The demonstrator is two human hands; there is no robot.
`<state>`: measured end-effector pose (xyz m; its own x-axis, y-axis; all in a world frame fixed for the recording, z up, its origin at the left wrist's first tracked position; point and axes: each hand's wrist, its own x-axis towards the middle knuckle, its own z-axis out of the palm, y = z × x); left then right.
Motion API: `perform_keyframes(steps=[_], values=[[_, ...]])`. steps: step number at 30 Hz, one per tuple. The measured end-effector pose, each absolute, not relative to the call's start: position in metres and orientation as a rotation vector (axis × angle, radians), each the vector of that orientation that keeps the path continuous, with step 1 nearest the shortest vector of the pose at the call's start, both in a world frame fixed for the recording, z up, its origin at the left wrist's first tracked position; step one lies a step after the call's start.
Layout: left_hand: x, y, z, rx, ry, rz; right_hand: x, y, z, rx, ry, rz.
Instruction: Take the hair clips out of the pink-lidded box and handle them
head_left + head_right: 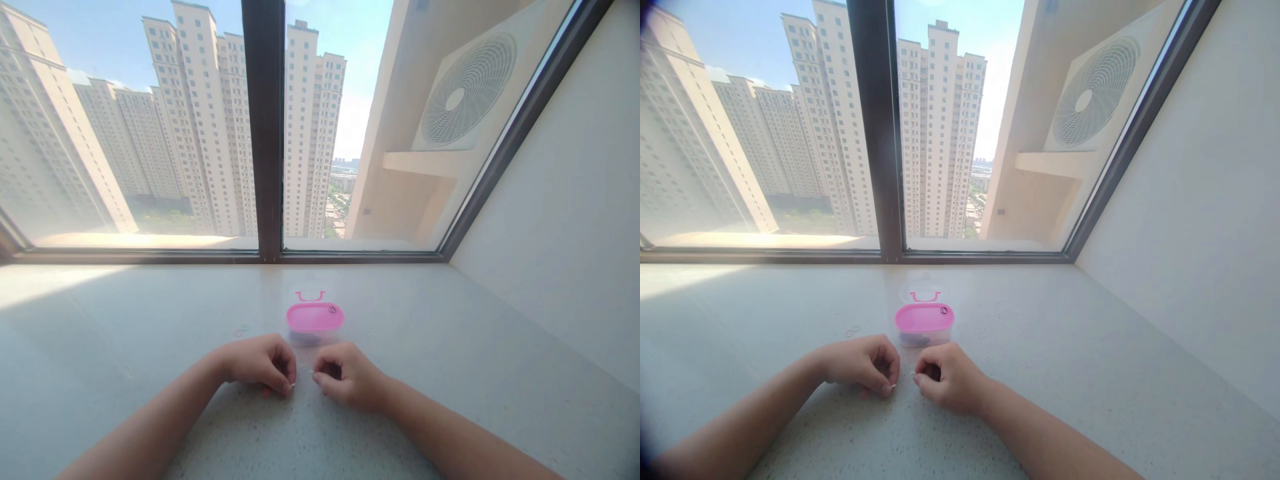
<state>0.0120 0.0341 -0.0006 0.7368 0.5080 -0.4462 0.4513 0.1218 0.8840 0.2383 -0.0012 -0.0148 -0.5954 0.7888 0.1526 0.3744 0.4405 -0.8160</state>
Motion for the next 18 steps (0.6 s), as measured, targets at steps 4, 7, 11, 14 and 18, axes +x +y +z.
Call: perform_keyframes(steps=[4, 7, 11, 14, 18], values=[[0.0115, 0.0349, -0.0009, 1.496, 0.813, 0.047, 0.2392, -0.0016, -0.0116, -0.964, -2.19, 0.982], [0.0118, 0.0351, -0.0006, 1.506, 0.808, 0.04, 0.2397, -0.0017, -0.0089, -0.943, -2.222, 0.94], [0.0115, 0.0349, -0.0009, 1.53, 0.803, 0.031, 0.24, -0.0019, -0.0083, -0.936, -2.23, 0.935], [0.0113, 0.0344, 0.0003, 1.532, 0.808, 0.033, 0.24, -0.0023, -0.0091, -0.921, -2.231, 0.935], [0.0112, 0.034, 0.0028, 1.537, 0.817, 0.029, 0.2396, -0.002, -0.0088, -0.899, -2.23, 0.929]])
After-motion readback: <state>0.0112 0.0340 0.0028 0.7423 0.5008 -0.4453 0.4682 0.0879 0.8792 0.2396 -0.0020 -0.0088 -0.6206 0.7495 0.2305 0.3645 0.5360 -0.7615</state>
